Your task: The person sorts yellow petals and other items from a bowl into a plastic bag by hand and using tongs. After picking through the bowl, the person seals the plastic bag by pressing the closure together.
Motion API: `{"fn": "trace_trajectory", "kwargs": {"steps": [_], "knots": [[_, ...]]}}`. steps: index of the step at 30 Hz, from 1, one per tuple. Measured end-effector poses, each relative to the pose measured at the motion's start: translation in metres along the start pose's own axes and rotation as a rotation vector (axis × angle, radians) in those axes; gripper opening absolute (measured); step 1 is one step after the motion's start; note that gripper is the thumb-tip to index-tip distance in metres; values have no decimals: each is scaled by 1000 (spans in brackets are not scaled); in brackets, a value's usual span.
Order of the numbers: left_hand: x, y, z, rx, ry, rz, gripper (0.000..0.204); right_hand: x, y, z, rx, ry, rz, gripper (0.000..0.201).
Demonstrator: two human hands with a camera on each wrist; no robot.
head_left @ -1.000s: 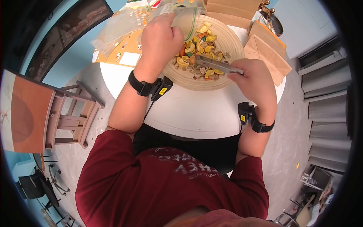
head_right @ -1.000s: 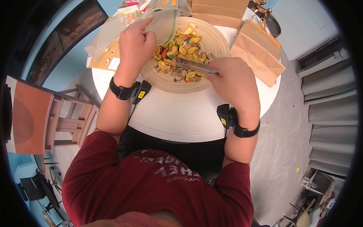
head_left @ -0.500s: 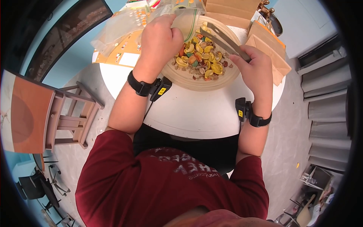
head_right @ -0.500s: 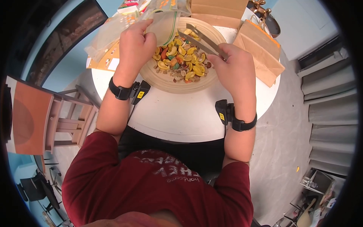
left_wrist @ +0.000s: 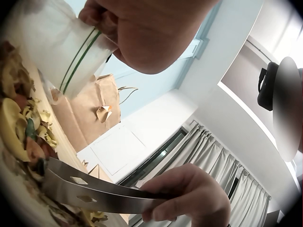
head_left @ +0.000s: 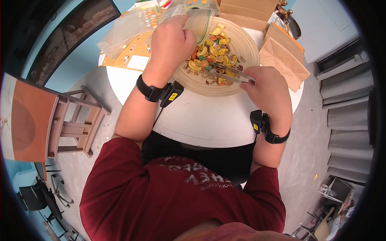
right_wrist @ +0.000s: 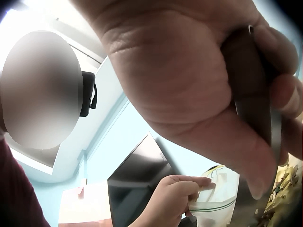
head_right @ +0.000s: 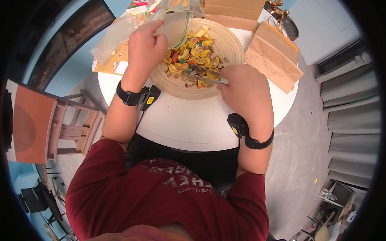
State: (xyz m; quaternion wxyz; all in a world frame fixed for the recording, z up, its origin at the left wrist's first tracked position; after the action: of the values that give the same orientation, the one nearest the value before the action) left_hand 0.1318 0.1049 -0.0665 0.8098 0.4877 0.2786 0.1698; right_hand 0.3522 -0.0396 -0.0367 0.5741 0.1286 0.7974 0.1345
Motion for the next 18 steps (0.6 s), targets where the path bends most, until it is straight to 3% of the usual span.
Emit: {"fn": "trace_trajectory", "kwargs": {"steps": [10, 18], "knots": [[2, -1, -1, 17, 4, 2, 40, 0, 1, 5, -12, -6, 38, 15], [3, -2, 0, 21, -7, 14, 34, -14, 4, 10, 88, 105, 14, 16]]}}
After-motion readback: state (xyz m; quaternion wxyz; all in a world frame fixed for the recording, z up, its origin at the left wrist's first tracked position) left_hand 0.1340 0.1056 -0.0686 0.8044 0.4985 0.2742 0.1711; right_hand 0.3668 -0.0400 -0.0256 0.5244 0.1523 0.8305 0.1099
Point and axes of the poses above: each hand's wrist, its own y-axis towards the middle knuckle, its own x-axis out of the palm, z = x × y, the point moved 2 cm from there along y, towards the middle knuckle, and after that the axes turned 14 degrees about z, right-handed, at the moved point
